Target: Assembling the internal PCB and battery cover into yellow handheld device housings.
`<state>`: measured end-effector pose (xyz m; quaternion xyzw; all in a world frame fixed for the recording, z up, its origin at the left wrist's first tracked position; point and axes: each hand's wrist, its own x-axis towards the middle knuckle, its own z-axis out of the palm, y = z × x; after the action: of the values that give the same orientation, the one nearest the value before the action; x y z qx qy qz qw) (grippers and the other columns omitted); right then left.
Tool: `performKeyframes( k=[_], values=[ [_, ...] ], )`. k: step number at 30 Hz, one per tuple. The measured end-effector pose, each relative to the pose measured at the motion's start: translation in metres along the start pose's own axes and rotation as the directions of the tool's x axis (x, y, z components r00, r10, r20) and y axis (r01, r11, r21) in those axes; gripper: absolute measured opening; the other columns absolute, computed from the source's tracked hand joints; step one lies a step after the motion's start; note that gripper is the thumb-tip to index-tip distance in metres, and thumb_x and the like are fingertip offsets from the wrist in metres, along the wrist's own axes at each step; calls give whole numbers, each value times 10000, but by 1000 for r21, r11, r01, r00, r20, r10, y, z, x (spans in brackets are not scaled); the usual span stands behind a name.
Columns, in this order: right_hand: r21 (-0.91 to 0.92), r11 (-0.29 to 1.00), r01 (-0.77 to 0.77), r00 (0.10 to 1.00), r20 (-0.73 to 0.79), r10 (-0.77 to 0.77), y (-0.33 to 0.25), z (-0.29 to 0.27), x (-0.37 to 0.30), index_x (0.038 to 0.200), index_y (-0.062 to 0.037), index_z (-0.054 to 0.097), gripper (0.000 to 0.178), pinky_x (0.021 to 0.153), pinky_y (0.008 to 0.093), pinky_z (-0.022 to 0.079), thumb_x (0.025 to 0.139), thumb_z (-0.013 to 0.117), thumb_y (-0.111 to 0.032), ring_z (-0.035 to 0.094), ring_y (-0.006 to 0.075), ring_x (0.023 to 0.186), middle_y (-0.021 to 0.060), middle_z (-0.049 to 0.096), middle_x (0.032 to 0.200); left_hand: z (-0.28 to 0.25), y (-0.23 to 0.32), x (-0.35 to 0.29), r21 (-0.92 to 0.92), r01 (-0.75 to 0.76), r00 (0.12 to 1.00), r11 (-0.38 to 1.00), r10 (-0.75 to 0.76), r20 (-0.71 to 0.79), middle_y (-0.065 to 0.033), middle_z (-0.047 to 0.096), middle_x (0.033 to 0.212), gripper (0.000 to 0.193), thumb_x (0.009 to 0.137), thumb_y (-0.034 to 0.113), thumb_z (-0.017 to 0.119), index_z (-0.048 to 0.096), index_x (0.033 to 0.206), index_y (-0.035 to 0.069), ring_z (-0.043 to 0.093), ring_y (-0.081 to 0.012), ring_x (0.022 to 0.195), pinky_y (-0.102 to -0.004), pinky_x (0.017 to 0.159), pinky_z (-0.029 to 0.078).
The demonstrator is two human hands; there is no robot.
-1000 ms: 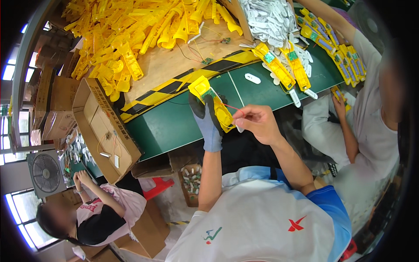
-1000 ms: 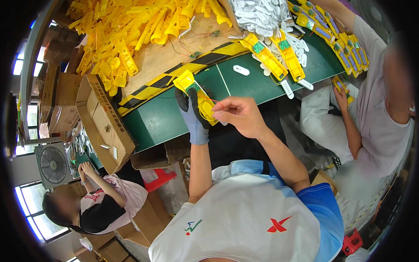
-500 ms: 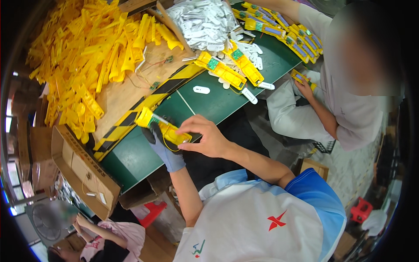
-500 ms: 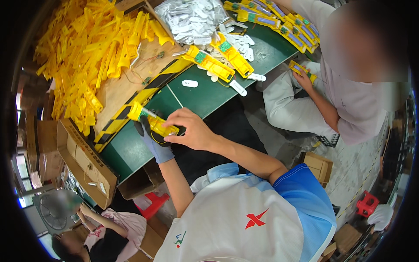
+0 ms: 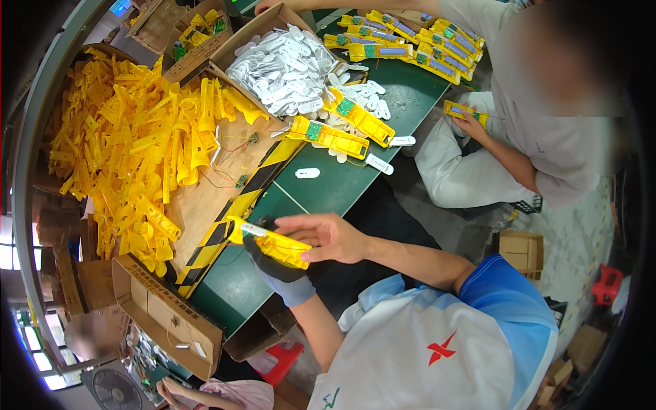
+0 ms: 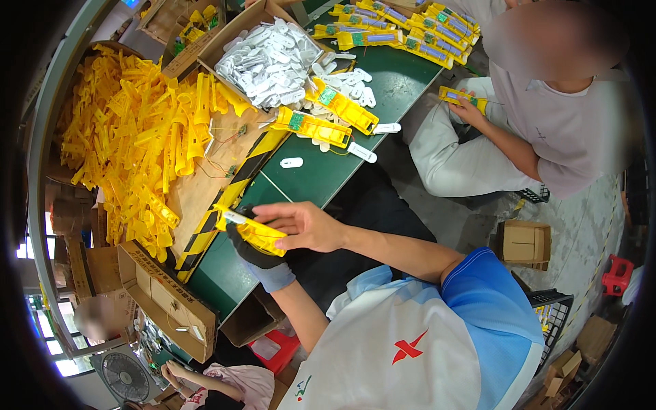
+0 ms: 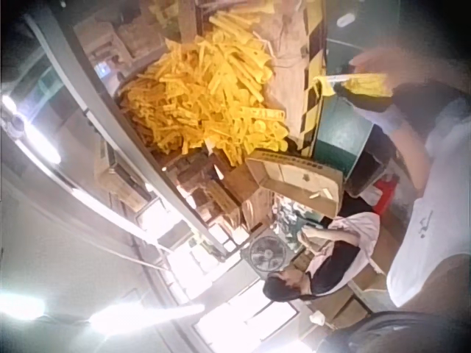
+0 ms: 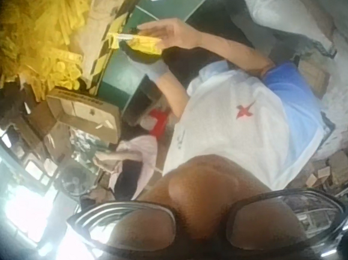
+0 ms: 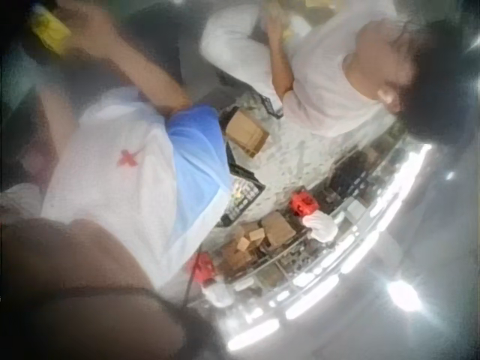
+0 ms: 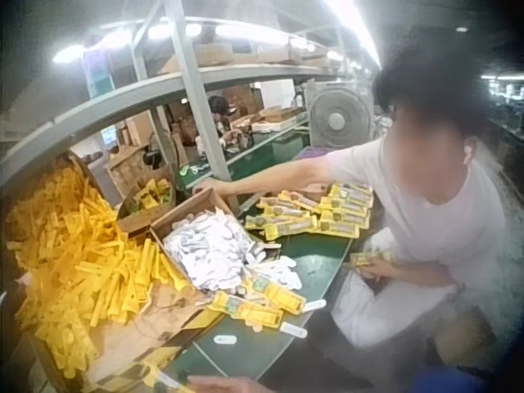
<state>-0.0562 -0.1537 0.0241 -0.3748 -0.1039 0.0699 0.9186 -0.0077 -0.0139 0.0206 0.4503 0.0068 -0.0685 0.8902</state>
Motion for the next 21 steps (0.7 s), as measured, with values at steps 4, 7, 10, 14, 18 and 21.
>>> performKeyframes(
  k=[4, 7, 10, 14, 18, 21],
  values=[
    [30, 994, 101, 983, -156, -95, -12, -19, -16, 1462, -53, 366, 802, 1020, 368, 489, 759, 730, 79, 589, 247, 1175, 168, 534, 1336, 20, -20, -1, -140, 132, 987, 981, -144, -76, -81, 614, 1119, 383, 1014, 384, 483, 534, 1214, 61, 603, -199, 996, -335, 860, 494],
    [-97, 994, -41, 969, -247, 16, -34, -21, -30, 1392, -21, 475, 588, 937, 356, 551, 843, 673, 51, 598, 235, 1161, 169, 526, 1370, 32, -23, 0, -29, 187, 982, 982, -187, -26, -102, 565, 1245, 442, 1012, 401, 490, 471, 1292, 60, 576, -222, 1099, -343, 935, 467],
    [35, 997, 67, 958, -280, -54, -44, -34, -47, 1318, 22, 535, 474, 893, 425, 582, 860, 655, 42, 587, 314, 1187, 200, 490, 1410, 40, -28, 0, -79, 192, 979, 978, -185, 88, -127, 568, 1256, 569, 999, 422, 513, 386, 1399, 37, 575, -232, 1127, -353, 968, 460],
    [-129, 945, 299, 841, -431, -325, -92, -75, -70, 1287, 31, 561, 367, 907, 437, 575, 926, 594, -30, 586, 311, 1193, 192, 515, 1391, 34, -25, -10, 137, 215, 924, 967, -247, 291, -153, 629, 1118, 632, 982, 415, 554, 364, 1427, 9, 639, -241, 996, -374, 905, 516],
    [-521, 794, 313, 627, -515, -584, -155, -160, -85, 1288, 31, 566, 338, 954, 378, 532, 962, 565, -57, 608, 244, 1154, 160, 563, 1342, 22, -32, -8, 90, 260, 930, 962, -274, 246, -156, 645, 1048, 552, 993, 402, 539, 447, 1362, 2, 648, -237, 943, -367, 880, 529],
    [-622, 761, 187, 572, -560, -599, -178, -211, -88, 1268, 33, 590, 319, 931, 316, 511, 966, 572, -67, 624, 192, 1079, 129, 614, 1257, 17, -34, -6, 35, 254, 948, 967, -256, 190, -154, 647, 1032, 514, 1002, 390, 524, 465, 1336, 5, 650, -238, 921, -375, 881, 530]
  ],
)
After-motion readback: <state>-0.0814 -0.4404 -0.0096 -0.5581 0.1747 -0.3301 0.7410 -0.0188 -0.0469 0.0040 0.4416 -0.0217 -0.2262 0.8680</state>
